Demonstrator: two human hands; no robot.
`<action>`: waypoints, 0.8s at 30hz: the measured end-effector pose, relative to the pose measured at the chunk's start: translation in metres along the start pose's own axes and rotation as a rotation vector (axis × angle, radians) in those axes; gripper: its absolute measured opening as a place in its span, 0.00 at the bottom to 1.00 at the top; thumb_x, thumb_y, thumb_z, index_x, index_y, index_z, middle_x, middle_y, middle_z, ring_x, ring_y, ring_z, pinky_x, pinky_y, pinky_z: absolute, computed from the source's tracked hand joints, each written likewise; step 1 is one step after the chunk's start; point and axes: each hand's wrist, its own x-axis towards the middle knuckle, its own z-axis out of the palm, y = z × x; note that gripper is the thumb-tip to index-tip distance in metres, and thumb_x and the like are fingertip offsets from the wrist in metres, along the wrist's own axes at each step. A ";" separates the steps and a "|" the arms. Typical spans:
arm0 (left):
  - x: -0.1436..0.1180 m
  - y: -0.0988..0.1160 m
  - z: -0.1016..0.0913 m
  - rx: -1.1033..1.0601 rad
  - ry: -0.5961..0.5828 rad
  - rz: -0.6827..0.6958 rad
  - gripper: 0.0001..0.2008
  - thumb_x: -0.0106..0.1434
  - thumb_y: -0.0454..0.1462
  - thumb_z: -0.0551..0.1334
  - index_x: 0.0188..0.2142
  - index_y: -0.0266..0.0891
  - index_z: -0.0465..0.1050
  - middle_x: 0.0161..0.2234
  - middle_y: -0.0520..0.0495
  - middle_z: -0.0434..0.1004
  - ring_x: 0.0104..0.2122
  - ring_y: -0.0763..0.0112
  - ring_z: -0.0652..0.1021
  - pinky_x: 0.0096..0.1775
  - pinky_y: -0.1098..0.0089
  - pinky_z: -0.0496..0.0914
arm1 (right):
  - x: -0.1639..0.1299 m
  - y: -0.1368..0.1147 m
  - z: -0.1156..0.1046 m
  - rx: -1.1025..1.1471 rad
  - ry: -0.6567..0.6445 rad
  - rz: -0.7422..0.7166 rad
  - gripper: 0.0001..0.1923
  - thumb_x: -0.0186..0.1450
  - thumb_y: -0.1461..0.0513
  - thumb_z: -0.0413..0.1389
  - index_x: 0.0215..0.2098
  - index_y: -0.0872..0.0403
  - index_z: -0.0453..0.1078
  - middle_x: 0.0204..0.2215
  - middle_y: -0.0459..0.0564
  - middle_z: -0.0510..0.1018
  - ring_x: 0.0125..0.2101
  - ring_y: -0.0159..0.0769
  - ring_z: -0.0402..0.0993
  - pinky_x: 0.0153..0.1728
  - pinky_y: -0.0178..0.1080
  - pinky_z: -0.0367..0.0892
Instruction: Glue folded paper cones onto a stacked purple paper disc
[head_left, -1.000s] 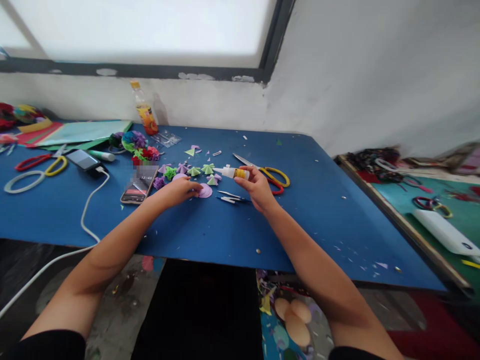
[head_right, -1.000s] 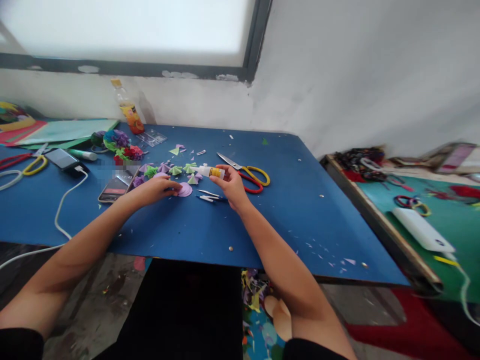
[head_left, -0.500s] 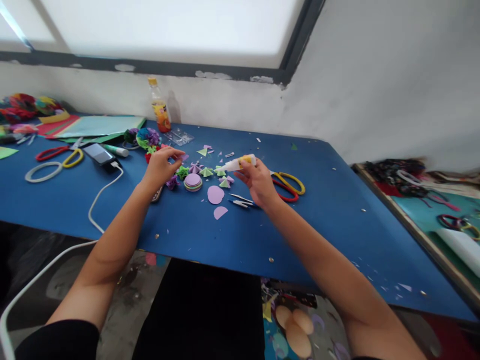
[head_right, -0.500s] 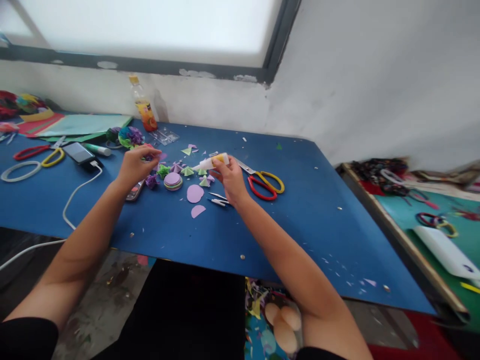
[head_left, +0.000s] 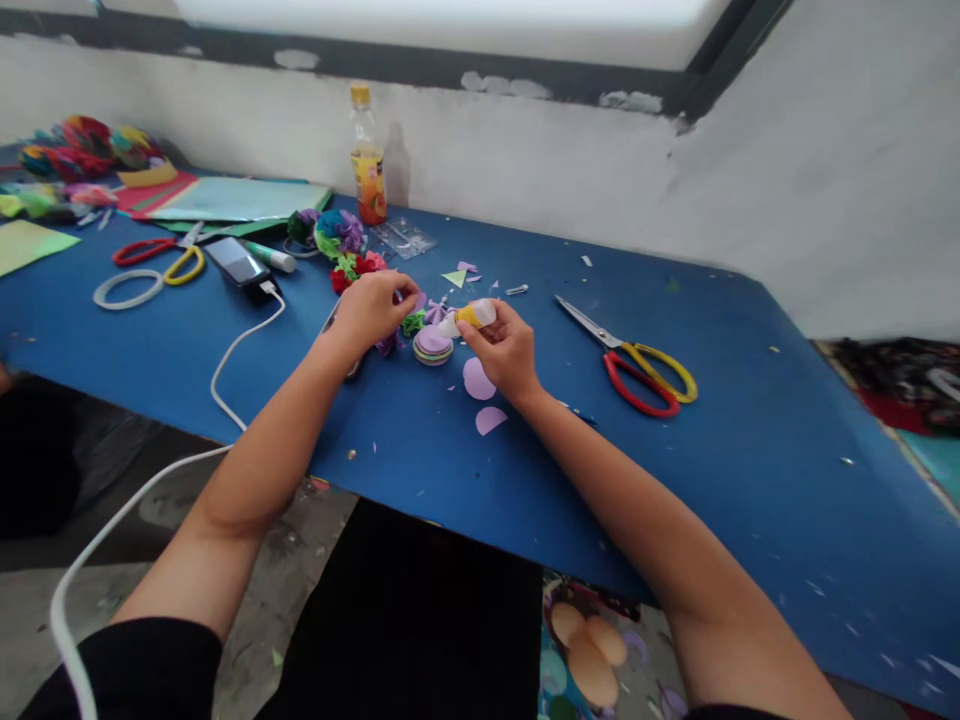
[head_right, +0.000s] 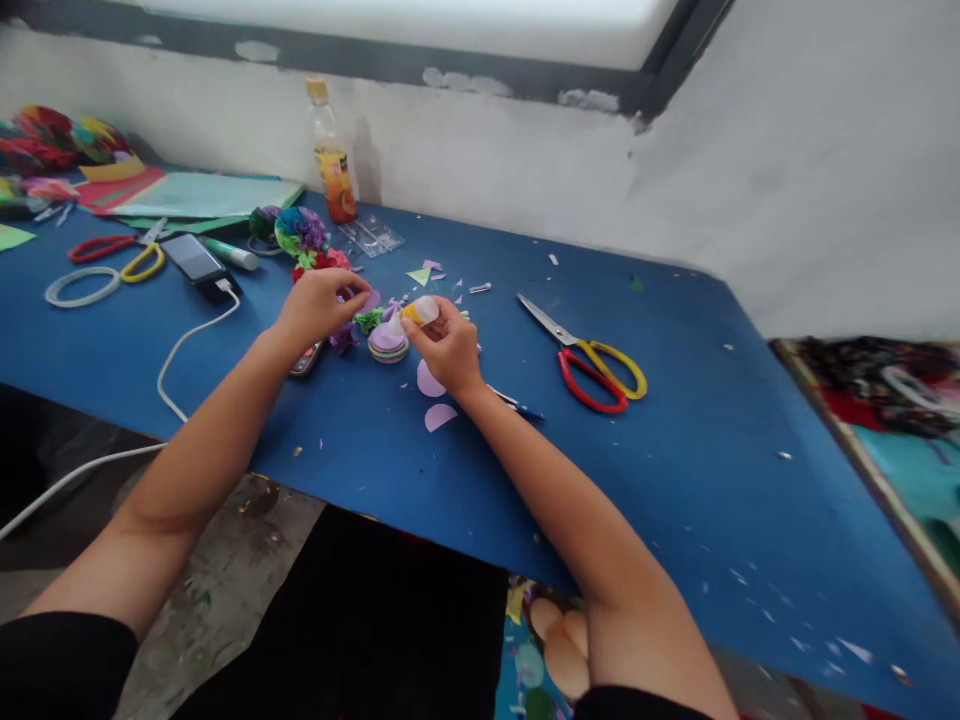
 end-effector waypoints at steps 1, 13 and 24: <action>0.000 0.001 -0.001 0.002 -0.002 -0.003 0.10 0.59 0.38 0.59 0.35 0.37 0.78 0.33 0.45 0.79 0.31 0.68 0.75 0.38 0.68 0.69 | -0.001 0.001 0.001 -0.001 0.003 -0.002 0.14 0.52 0.57 0.62 0.35 0.51 0.66 0.34 0.47 0.78 0.38 0.38 0.76 0.46 0.44 0.71; -0.001 0.008 -0.006 0.044 0.005 -0.012 0.09 0.59 0.37 0.58 0.34 0.37 0.77 0.32 0.47 0.79 0.32 0.69 0.75 0.37 0.69 0.68 | 0.001 0.005 -0.001 -0.068 -0.002 -0.071 0.13 0.54 0.58 0.61 0.36 0.52 0.67 0.33 0.47 0.77 0.36 0.37 0.76 0.43 0.42 0.73; -0.002 0.009 -0.006 0.046 0.013 -0.023 0.10 0.59 0.38 0.58 0.34 0.37 0.77 0.32 0.48 0.78 0.32 0.70 0.75 0.39 0.69 0.67 | -0.002 0.000 -0.004 -0.141 -0.030 -0.136 0.11 0.54 0.63 0.57 0.36 0.50 0.66 0.36 0.47 0.77 0.37 0.38 0.75 0.39 0.41 0.72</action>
